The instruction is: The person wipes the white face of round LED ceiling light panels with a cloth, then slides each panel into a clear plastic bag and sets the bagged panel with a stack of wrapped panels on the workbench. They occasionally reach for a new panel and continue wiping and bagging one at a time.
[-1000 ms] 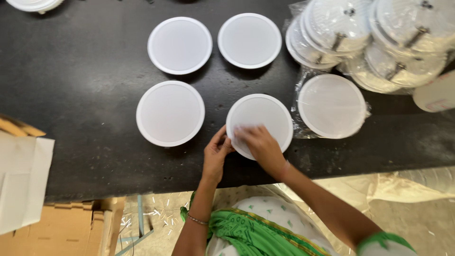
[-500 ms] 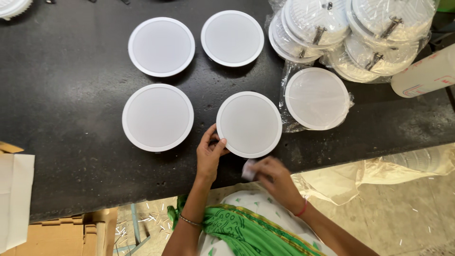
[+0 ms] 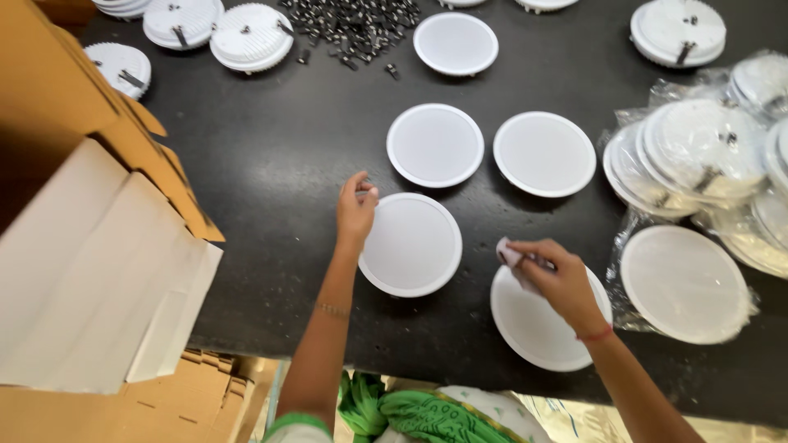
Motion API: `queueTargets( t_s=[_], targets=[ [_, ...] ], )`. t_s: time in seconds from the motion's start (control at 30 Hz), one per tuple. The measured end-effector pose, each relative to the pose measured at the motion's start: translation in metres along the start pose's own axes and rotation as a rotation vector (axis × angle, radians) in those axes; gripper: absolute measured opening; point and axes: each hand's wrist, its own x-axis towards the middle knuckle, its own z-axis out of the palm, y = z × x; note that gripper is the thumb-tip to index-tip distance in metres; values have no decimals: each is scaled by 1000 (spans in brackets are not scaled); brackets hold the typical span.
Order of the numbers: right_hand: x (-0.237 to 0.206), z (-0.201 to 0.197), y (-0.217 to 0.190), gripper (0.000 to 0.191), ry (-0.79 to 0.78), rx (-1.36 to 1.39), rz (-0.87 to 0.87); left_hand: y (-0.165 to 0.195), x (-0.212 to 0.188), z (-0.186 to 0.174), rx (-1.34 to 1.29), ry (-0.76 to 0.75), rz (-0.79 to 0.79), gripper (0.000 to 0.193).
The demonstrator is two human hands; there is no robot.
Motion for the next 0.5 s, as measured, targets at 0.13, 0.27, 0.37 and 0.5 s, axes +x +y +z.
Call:
queueTargets(
  t_s=[0.13, 0.27, 0.37, 0.5],
  targets=[
    [76, 33, -6, 27, 131, -141, -167, -19, 72, -2, -87, -279, -196, 54],
    [148, 67, -3, 26, 139, -338, -252, -27, 95, 14, -315, -440, -253, 69],
    [182, 93, 6, 29, 67, -489, -417, -33, 102, 23, -418, -470, -271, 77],
    [198, 156, 15, 35, -49, -521, -530, -42, 107, 28, -402, -464, -302, 79]
  ],
)
